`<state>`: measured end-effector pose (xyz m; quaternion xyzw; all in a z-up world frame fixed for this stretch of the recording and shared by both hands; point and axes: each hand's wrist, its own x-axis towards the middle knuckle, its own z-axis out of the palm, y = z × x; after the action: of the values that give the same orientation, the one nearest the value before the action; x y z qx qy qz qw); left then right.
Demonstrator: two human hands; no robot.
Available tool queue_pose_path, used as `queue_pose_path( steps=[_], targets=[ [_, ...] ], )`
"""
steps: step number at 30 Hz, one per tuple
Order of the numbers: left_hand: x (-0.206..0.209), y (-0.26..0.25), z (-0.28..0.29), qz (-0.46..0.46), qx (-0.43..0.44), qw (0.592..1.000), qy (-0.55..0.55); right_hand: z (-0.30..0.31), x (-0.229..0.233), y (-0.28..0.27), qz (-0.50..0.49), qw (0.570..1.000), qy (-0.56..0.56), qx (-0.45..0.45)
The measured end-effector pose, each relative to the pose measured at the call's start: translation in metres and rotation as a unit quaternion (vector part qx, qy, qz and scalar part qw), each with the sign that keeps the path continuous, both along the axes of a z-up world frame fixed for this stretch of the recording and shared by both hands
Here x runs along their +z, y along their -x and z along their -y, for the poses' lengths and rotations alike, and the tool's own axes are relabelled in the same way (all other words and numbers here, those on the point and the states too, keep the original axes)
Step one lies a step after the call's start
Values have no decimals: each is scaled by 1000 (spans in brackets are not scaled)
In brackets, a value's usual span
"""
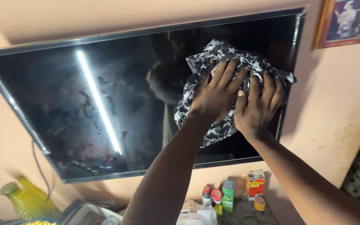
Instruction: The person cleans a television screen using a cloth, wiping the surface in circular and side-to-side motions while holding the side of the frame with the other hand.
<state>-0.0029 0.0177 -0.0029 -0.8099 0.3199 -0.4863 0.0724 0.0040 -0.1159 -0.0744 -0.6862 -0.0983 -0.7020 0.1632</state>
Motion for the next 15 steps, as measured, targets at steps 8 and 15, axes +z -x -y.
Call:
queue_pose_path(
  steps=[8, 15],
  targets=[
    [1, 21, -88, -12, 49, 999, 16, -81, 6, 8, 24, 999, 18, 22],
    [11, 42, -173, 3, 105, 994, 17, -157, 19, 21, 12, 998, 38, 50]
  ],
)
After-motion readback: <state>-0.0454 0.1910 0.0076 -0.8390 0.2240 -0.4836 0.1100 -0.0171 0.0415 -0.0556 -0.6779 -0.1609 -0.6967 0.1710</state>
